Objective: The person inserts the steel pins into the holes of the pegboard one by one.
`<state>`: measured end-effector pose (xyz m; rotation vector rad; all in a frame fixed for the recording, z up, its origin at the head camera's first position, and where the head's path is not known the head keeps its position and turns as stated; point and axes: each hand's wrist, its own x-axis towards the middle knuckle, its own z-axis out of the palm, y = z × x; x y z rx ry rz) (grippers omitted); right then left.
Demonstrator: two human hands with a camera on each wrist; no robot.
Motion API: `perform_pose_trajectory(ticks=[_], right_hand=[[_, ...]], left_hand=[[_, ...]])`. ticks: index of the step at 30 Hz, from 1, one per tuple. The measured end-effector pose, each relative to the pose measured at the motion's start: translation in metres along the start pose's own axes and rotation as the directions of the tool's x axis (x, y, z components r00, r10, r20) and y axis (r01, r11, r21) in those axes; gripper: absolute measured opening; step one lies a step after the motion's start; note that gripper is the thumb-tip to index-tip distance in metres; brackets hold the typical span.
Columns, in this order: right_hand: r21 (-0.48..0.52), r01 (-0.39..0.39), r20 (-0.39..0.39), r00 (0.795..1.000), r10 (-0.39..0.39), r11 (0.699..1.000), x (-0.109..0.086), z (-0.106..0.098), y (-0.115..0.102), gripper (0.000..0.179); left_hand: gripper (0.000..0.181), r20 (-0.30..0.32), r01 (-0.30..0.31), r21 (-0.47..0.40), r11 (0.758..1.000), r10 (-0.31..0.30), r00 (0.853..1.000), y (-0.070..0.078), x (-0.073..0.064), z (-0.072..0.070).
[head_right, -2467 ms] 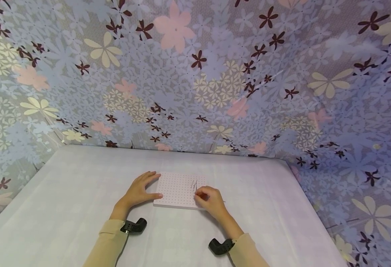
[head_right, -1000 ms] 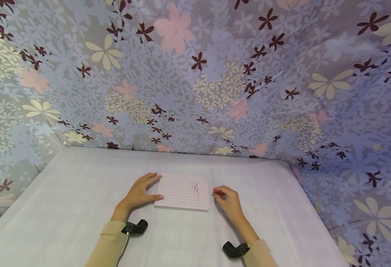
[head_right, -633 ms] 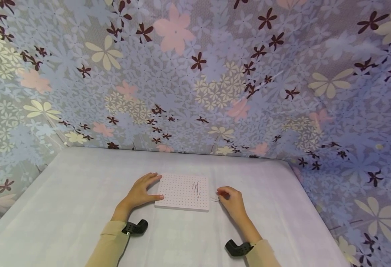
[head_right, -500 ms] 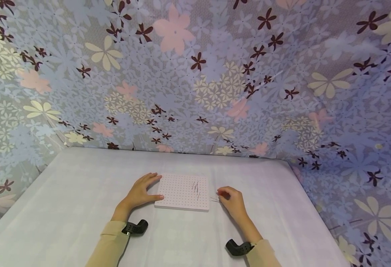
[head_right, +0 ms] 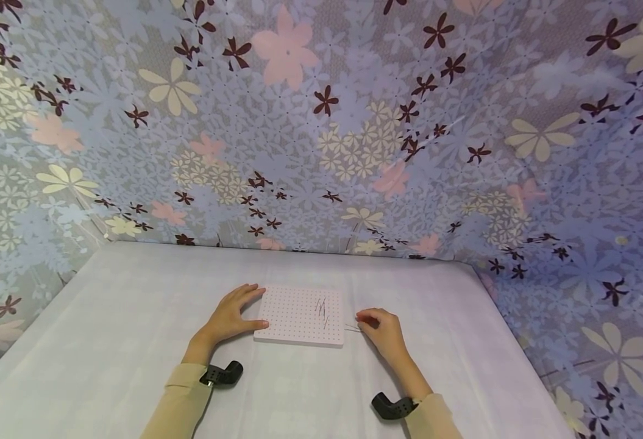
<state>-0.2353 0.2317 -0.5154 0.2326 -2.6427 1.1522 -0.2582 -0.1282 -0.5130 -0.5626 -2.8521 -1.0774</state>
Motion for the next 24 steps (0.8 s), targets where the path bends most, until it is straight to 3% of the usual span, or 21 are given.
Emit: perform_pose_trajectory(ticks=[8, 24], right_hand=[[0.041, -0.023, 0.048, 0.999, 0.021, 0.999, -0.0010, -0.0012, 0.0006, 0.018], [0.017, 0.066, 0.016, 0.998, -0.067, 0.998, -0.0001, 0.0028, -0.0012, 0.015]], left_hand=[[0.083, -0.002, -0.002, -0.002, 1.000, 0.002, 1.000, -0.0015, 0.0001, 0.0007], [0.083, 0.000, -0.001, 0.000, 1.000, 0.001, 1.000, 0.0001, -0.0001, -0.0001]])
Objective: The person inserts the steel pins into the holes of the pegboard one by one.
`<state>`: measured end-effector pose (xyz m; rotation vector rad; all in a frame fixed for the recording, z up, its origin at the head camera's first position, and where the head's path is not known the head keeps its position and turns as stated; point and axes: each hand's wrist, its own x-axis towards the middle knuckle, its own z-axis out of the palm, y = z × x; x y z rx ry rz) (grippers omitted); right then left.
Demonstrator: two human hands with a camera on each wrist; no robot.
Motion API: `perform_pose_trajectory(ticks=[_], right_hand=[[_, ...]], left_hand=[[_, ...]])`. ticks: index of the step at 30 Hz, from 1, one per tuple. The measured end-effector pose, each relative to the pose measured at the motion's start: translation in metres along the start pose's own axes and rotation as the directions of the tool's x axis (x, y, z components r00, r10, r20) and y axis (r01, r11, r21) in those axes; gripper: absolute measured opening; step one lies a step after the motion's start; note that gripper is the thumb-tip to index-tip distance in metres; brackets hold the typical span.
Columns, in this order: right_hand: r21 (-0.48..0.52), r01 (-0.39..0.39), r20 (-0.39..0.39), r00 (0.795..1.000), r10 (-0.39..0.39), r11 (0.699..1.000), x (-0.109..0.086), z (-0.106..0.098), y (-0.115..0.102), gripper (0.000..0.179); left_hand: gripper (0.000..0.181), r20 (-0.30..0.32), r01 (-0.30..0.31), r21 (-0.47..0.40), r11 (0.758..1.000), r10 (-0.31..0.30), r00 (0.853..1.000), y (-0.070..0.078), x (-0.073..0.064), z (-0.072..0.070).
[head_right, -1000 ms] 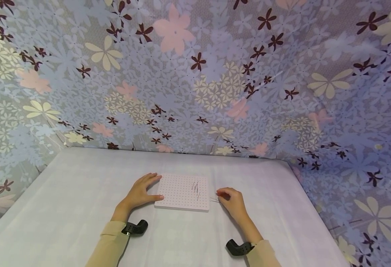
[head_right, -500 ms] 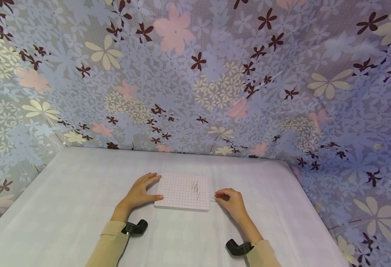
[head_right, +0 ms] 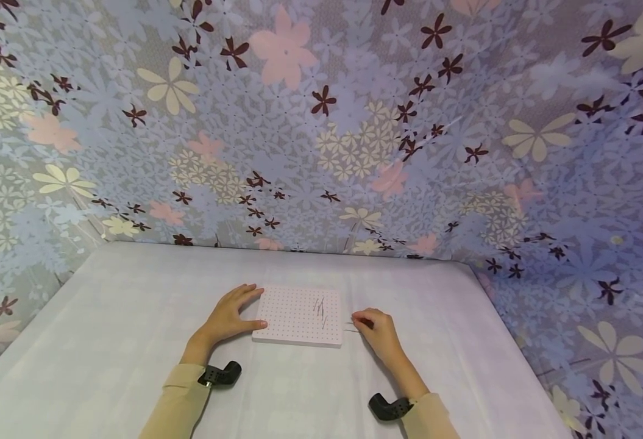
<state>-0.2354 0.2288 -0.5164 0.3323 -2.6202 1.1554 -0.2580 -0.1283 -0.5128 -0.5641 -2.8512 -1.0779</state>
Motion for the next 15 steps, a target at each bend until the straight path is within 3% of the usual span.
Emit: perform_pose_trajectory(ticks=[8, 15], right_hand=[[0.015, 0.045, -0.031, 0.999, -0.045, 0.999, 0.0025, 0.0000, 0.0011, 0.019], [0.138, 0.040, -0.095, 0.995, -0.027, 0.990, 0.0047, -0.0006, -0.0001, 0.018]], left_hand=[[0.083, 0.001, -0.003, -0.001, 1.000, 0.003, 1.000, 0.0012, -0.0005, -0.0006], [0.084, 0.006, -0.002, 0.006, 1.000, 0.002, 1.000, 0.0013, 0.0007, -0.0008]])
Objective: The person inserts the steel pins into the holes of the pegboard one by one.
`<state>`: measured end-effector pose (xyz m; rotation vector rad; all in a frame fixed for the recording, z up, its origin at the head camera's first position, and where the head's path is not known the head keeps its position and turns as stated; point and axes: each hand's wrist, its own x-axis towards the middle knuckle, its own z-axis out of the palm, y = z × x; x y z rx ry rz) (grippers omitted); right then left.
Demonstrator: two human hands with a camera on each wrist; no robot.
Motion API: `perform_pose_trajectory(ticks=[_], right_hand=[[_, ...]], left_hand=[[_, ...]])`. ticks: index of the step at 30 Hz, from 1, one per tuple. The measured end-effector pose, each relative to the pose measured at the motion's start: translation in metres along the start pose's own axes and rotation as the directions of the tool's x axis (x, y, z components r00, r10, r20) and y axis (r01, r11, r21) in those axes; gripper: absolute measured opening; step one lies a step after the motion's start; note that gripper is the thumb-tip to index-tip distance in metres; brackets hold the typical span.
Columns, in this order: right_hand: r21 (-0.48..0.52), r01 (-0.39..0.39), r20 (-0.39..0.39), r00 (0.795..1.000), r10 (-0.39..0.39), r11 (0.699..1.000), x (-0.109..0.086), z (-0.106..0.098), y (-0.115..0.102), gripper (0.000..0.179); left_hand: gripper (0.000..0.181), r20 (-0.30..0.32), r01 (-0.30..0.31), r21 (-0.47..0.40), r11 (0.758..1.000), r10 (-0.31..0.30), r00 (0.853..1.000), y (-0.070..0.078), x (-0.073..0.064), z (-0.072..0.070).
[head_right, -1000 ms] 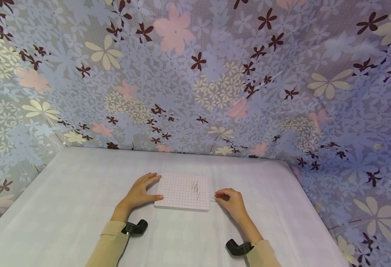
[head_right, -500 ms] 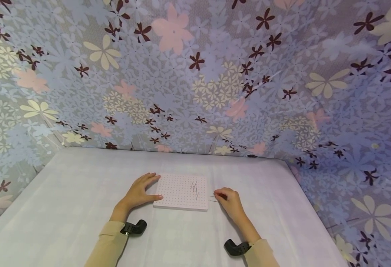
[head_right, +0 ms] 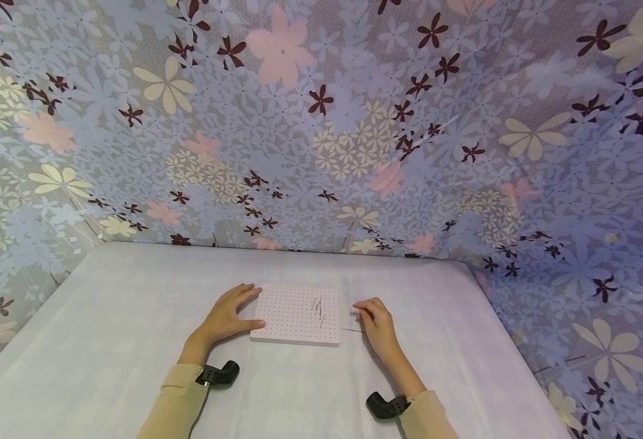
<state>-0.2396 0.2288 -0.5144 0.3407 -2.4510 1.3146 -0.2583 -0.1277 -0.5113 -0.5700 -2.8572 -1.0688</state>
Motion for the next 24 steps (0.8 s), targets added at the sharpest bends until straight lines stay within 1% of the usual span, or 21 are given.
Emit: perform_pose_trajectory(ticks=[3, 7, 9, 13, 15, 20, 22, 24], right_hand=[[0.086, -0.025, -0.021, 0.999, 0.027, 0.996, 0.001, 0.001, -0.001, 0.015], [0.212, -0.049, -0.033, 0.998, 0.057, 0.976, 0.003, 0.003, -0.003, 0.012], [0.243, -0.048, -0.045, 0.997, 0.061, 0.969, 0.003, 0.004, -0.004, 0.011], [0.262, -0.035, -0.088, 0.994, 0.060, 0.964, 0.004, 0.007, -0.008, 0.010], [0.300, -0.017, -0.097, 0.994, 0.049, 0.954, 0.005, 0.009, -0.012, 0.011], [0.397, -0.009, -0.059, 0.998, 0.035, 0.918, 0.004, 0.010, -0.037, 0.013], [0.404, -0.024, -0.045, 0.998, 0.046, 0.915, 0.003, 0.012, -0.047, 0.011], [0.414, -0.026, -0.036, 0.998, 0.045, 0.910, 0.004, 0.015, -0.050, 0.011]], left_hand=[[0.084, -0.006, -0.010, 0.000, 1.000, 0.010, 1.000, 0.000, 0.000, 0.000], [0.084, -0.006, -0.009, -0.001, 1.000, 0.009, 1.000, -0.001, 0.000, 0.001], [0.084, -0.005, -0.009, 0.003, 1.000, 0.009, 1.000, -0.002, 0.001, 0.001], [0.083, -0.008, -0.013, 0.006, 1.000, 0.013, 1.000, -0.003, 0.000, 0.000], [0.083, -0.013, -0.020, 0.004, 1.000, 0.020, 1.000, -0.003, 0.000, 0.000], [0.083, -0.014, -0.017, -0.001, 1.000, 0.017, 1.000, -0.002, 0.000, -0.001], [0.083, -0.011, -0.014, -0.003, 1.000, 0.014, 1.000, -0.002, -0.001, 0.000], [0.083, -0.008, -0.014, -0.003, 1.000, 0.014, 1.000, -0.001, -0.001, 0.000]])
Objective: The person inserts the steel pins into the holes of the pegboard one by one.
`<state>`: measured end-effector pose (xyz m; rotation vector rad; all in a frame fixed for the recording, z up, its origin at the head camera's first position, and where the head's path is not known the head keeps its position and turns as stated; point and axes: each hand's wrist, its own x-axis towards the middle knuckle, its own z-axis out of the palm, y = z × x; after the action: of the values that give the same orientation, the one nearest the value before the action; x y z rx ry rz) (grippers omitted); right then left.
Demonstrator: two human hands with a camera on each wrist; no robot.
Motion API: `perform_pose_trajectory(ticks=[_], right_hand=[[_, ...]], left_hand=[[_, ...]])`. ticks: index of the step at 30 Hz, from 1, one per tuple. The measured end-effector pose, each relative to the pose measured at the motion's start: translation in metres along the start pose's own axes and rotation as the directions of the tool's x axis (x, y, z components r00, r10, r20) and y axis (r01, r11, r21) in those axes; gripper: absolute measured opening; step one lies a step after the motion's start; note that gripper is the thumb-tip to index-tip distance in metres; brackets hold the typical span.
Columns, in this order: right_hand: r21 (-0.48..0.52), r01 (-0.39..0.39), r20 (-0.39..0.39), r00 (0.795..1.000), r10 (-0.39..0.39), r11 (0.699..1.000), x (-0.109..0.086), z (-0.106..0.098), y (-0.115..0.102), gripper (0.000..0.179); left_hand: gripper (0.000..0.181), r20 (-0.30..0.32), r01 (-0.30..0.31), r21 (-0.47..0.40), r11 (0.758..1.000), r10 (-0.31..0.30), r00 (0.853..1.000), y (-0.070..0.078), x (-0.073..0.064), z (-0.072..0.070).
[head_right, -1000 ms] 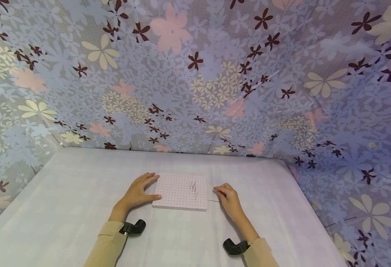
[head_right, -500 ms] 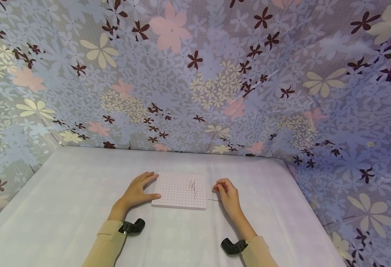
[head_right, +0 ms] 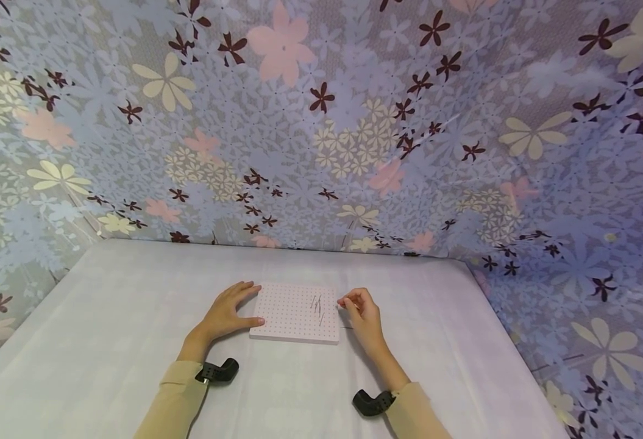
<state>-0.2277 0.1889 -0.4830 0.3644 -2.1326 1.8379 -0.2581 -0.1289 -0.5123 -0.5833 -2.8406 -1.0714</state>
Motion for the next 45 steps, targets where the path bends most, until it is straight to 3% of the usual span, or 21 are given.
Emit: perform_pose_trajectory(ticks=[14, 37, 45], right_hand=[[-0.050, -0.045, -0.004, 0.999, 0.045, 0.998, 0.002, 0.016, -0.007, 0.009], [-0.060, 0.004, 0.094, 0.996, 0.002, 0.998, 0.003, 0.027, -0.005, 0.009], [-0.104, 0.003, 0.095, 0.995, 0.007, 0.995, 0.003, 0.028, -0.005, 0.005]], left_hand=[[0.083, 0.004, 0.021, -0.011, 1.000, -0.021, 1.000, 0.000, 0.000, 0.001], [0.083, 0.008, 0.013, -0.022, 1.000, -0.013, 1.000, 0.001, 0.000, -0.001], [0.083, 0.006, 0.015, -0.023, 1.000, -0.015, 1.000, 0.002, -0.001, -0.001]])
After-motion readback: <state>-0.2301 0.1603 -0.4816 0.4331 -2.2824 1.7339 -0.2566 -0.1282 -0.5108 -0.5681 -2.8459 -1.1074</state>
